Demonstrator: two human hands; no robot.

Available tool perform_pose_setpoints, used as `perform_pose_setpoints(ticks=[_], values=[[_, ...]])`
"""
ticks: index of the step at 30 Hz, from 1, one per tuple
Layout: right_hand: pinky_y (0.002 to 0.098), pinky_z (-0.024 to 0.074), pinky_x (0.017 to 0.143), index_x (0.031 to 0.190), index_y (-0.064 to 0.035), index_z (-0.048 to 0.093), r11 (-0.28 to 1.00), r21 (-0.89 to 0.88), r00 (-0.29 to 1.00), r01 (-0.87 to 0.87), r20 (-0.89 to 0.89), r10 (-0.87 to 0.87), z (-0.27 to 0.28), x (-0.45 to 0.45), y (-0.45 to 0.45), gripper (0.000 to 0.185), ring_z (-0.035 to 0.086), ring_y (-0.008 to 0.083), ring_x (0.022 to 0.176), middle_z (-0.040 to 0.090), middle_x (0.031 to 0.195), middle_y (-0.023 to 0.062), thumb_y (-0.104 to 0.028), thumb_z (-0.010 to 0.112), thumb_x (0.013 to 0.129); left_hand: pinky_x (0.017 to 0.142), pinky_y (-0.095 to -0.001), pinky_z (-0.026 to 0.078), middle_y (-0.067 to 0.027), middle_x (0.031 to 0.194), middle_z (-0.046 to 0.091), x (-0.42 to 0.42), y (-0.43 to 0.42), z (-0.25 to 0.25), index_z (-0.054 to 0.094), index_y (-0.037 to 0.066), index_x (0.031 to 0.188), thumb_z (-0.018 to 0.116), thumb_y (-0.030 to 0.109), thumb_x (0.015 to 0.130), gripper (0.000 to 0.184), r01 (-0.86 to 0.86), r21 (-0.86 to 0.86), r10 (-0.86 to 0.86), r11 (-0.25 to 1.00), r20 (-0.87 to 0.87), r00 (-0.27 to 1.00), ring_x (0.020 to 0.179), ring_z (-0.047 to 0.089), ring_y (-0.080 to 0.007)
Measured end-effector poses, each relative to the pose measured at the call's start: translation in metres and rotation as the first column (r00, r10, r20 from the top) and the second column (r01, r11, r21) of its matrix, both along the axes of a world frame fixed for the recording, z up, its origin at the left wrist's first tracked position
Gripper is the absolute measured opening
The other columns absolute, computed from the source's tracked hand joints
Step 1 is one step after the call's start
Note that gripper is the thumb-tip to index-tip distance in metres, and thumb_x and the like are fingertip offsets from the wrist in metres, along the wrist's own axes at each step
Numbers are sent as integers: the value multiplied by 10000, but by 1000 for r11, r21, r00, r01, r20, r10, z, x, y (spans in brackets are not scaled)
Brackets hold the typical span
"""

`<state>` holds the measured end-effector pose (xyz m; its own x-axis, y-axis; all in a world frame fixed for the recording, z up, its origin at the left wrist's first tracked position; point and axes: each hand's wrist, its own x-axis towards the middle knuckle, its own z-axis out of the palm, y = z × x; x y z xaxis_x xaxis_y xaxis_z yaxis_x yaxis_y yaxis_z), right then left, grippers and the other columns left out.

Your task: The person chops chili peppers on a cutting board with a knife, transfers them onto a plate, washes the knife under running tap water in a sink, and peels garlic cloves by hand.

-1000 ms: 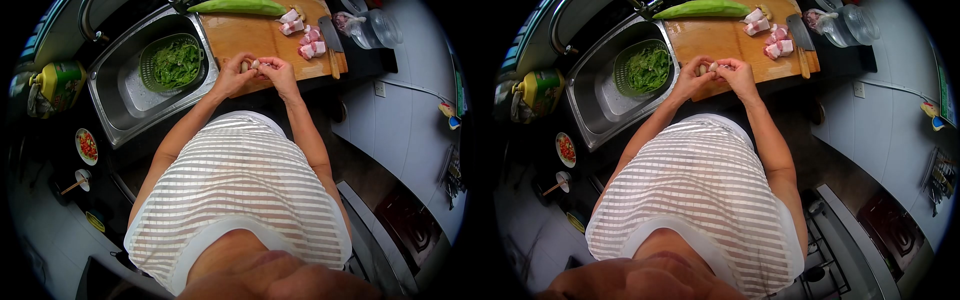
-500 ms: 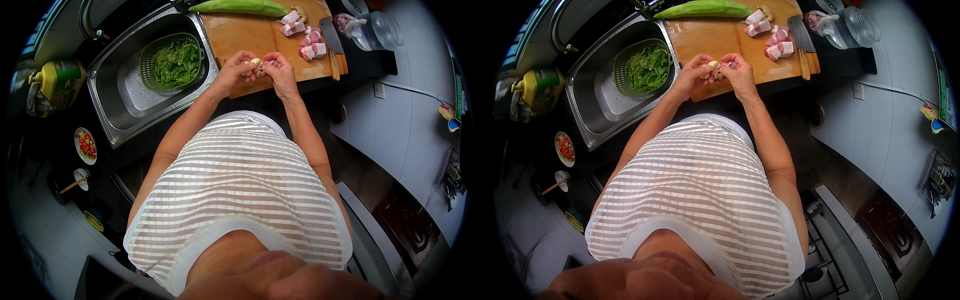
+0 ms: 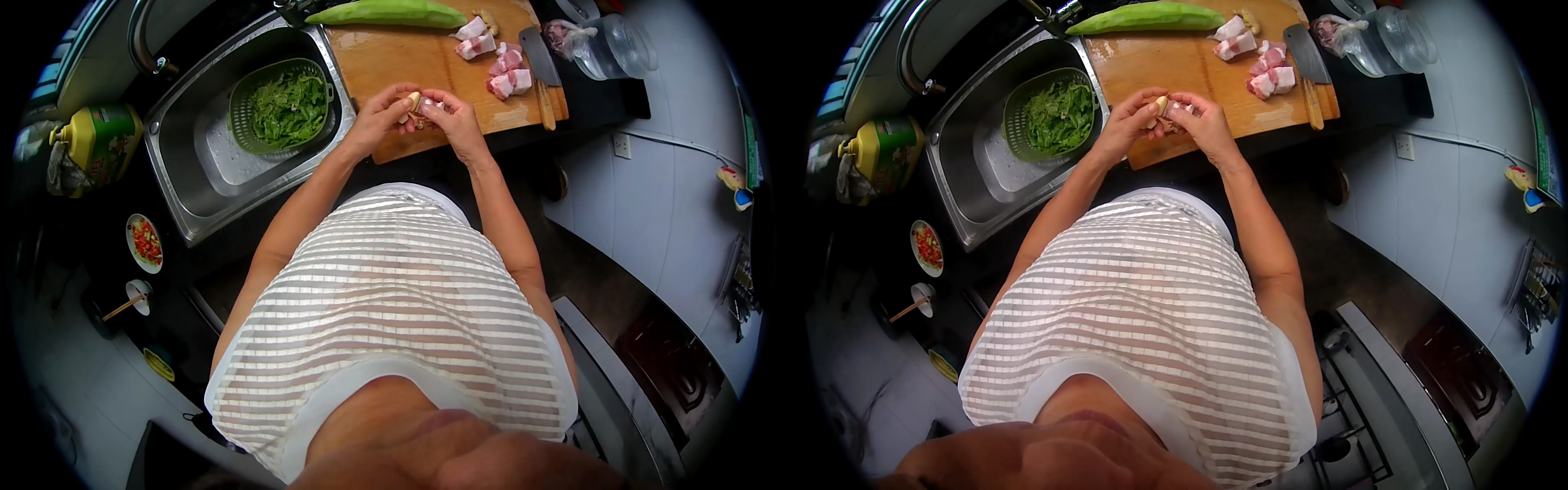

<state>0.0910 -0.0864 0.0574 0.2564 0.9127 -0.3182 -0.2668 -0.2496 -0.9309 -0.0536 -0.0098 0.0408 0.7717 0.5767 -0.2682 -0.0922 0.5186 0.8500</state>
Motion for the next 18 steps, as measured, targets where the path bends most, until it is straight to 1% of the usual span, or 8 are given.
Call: perform_pose_setpoints(ticks=[4,6,7,9,12,14,16,18], values=[[181,419,561,907,-6,582,999,-4,995,-44,93,45,-13,2,2,176,527,48,654,604,799,34,-149,598,807,607,-195,435,-42,870,568,0,3,-6,495,31,1078,492,201,890,253,43,-42,-43,998,-5,999,694,544,-101],[187,431,553,848,-39,567,988,52,983,148,-117,-141,-12,-2,4,86,535,60,649,601,780,35,-115,579,810,605,-233,471,-92,881,575,2,3,-17,475,28,1077,458,173,902,228,-113,-289,185,951,234,954,688,571,-143],[187,431,553,848,-39,567,987,50,983,150,-119,-143,-14,1,3,86,535,60,649,601,780,35,-115,579,810,605,-233,471,-92,881,575,2,7,-21,475,28,1077,458,173,902,228,-112,-290,184,950,233,955,688,571,-143],[197,453,534,847,-52,540,963,8,914,268,-317,-252,-19,10,3,44,560,89,663,602,790,50,-63,553,806,646,-263,498,-141,937,570,-5,16,-26,469,19,1067,442,147,901,212,-159,-460,314,874,284,906,744,593,-190],[210,465,506,847,-50,506,941,-90,882,327,-327,-338,-18,17,-1,64,567,113,659,593,824,77,-22,532,795,667,-263,504,-156,954,571,-16,28,-23,471,20,1072,445,132,895,210,-121,-474,281,872,282,917,787,600,-202],[219,491,523,848,-41,485,951,-86,897,298,-316,-310,-34,24,-8,77,594,148,716,578,900,110,-9,525,791,659,-256,503,-161,976,566,-19,31,-21,469,21,1085,457,130,890,223,-112,-490,275,864,275,921,806,604,-204],[240,520,573,870,-39,482,986,-3,927,167,-339,-159,-47,29,-11,90,615,193,805,558,949,125,-4,516,795,655,-253,503,-168,998,556,-19,32,-27,467,18,1097,467,130,887,238,-65,-467,224,882,293,930,798,605,-199],[245,530,630,988,-31,457,997,50,961,58,-272,-42,-56,32,-9,226,602,219,888,553,963,121,20,499,772,661,-250,507,-177,1020,547,-19,32,-32,465,20,1102,484,141,882,251,21,-482,179,876,366,913,791,608,-198]])
